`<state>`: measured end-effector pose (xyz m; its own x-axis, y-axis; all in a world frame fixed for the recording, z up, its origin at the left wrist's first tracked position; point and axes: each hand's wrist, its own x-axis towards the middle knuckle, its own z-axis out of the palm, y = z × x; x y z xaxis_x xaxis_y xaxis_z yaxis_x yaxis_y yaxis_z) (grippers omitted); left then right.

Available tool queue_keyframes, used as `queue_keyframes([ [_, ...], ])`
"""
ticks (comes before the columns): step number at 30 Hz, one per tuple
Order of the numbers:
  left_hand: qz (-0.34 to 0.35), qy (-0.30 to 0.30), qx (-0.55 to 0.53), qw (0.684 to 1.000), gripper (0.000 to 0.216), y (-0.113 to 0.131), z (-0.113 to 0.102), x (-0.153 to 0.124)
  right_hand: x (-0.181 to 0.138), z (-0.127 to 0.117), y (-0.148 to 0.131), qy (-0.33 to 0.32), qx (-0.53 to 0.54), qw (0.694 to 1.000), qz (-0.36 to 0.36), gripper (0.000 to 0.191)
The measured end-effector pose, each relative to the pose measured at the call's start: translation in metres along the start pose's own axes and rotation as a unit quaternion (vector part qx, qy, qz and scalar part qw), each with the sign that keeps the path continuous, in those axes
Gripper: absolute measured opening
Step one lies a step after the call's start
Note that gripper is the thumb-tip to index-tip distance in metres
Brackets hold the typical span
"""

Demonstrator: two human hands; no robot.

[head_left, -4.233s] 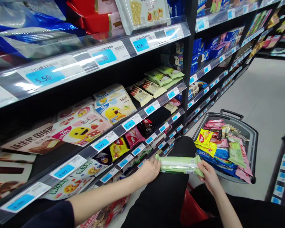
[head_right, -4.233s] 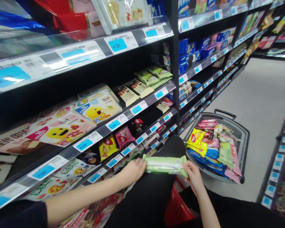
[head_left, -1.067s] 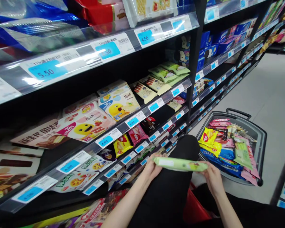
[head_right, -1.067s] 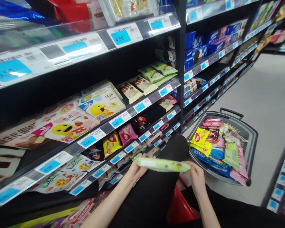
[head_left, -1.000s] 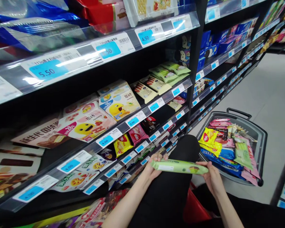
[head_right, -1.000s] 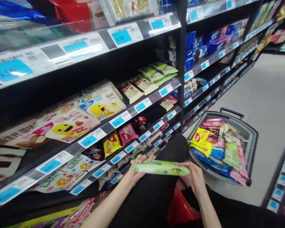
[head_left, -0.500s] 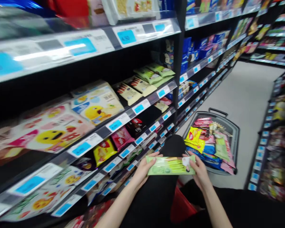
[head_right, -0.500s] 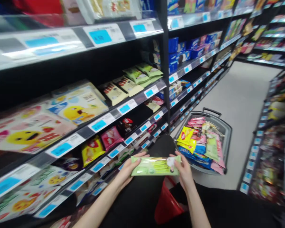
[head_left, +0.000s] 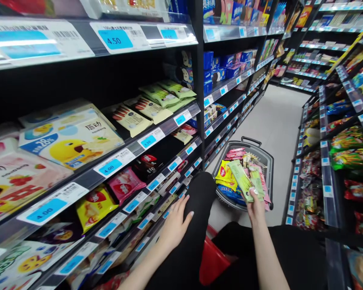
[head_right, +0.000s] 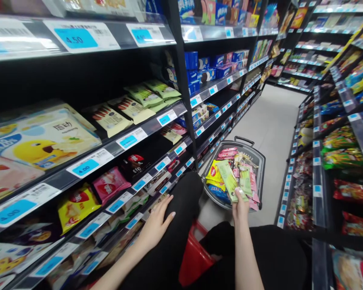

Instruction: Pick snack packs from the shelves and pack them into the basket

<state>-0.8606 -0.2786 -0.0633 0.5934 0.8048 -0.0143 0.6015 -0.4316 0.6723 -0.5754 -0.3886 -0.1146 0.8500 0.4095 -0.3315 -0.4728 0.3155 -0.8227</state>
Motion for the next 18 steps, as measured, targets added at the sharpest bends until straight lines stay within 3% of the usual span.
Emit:
queue_keyframes([
  [4, 0.018, -0.010, 0.034, 0.999, 0.050, -0.004, 0.004, 0.002, 0.017, -0.011, 0.030, 0.050, 0.000, 0.999, 0.015, 0.038],
  [7, 0.021, -0.010, 0.048, 0.999, 0.050, -0.007, 0.002, 0.003, 0.032, -0.018, 0.031, 0.060, -0.005, 0.998, -0.003, 0.036],
  [13, 0.032, 0.004, 0.070, 0.997, 0.048, -0.009, 0.000, 0.003, 0.091, -0.042, -0.021, 0.138, -0.039, 0.989, -0.042, 0.039],
  [18, 0.043, 0.015, 0.092, 0.995, 0.047, -0.011, 0.001, 0.005, 0.125, -0.067, -0.051, 0.166, -0.086, 0.982, -0.008, 0.038],
])
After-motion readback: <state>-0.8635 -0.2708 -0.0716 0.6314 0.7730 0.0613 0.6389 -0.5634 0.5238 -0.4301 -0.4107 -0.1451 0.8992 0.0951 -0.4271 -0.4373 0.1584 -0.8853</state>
